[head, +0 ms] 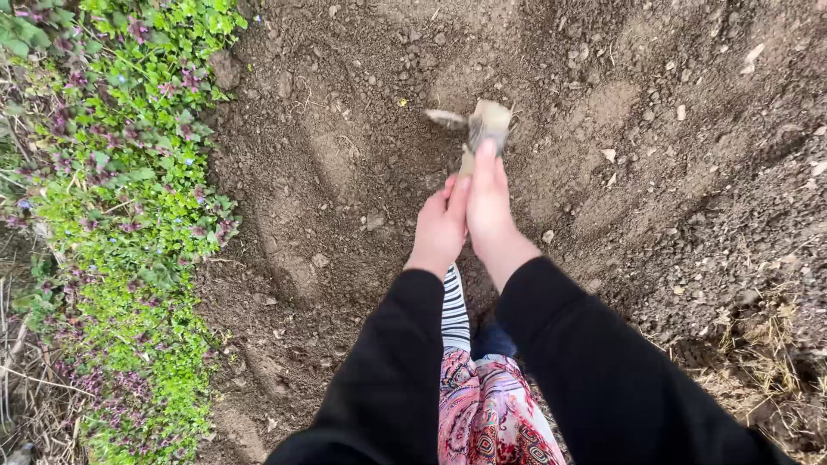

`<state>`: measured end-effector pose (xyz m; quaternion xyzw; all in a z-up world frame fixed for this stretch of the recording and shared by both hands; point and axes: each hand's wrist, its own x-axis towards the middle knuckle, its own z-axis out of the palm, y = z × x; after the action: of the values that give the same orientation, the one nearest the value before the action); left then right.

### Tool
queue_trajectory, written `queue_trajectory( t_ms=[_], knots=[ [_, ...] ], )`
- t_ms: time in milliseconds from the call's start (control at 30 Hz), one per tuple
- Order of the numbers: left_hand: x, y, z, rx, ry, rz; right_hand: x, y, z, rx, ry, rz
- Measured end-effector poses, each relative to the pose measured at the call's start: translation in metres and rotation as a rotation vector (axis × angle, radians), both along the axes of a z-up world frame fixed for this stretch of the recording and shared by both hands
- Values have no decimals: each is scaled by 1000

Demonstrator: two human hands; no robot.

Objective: Tilling and loosening soil in a garden bed using a hand hoe

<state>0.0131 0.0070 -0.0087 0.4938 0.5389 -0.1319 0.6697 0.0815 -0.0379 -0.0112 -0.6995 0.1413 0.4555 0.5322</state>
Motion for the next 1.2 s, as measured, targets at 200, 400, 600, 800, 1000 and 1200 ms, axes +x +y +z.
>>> queue_trajectory(
  t_ms=[200, 400, 600, 800, 1000, 1200],
  knots=[
    [10, -19, -18, -102, 32, 13, 17, 0, 9, -80, 2, 7],
    [-74, -77, -26, -222, 142, -40, -65, -73, -31, -154, 116, -46],
    [-71, -78, 25, -244, 129, 229, -105, -103, -39, -131, 152, -220],
    [0, -38, 28, -68, 31, -96, -29, -57, -13, -29, 126, -293],
    [82, -40, -53, 35, -78, 111, 85, -30, -21, 59, 20, -215],
    [99, -61, -84, 95, -49, 74, 112, -27, -1, -50, 130, -123]
  ],
)
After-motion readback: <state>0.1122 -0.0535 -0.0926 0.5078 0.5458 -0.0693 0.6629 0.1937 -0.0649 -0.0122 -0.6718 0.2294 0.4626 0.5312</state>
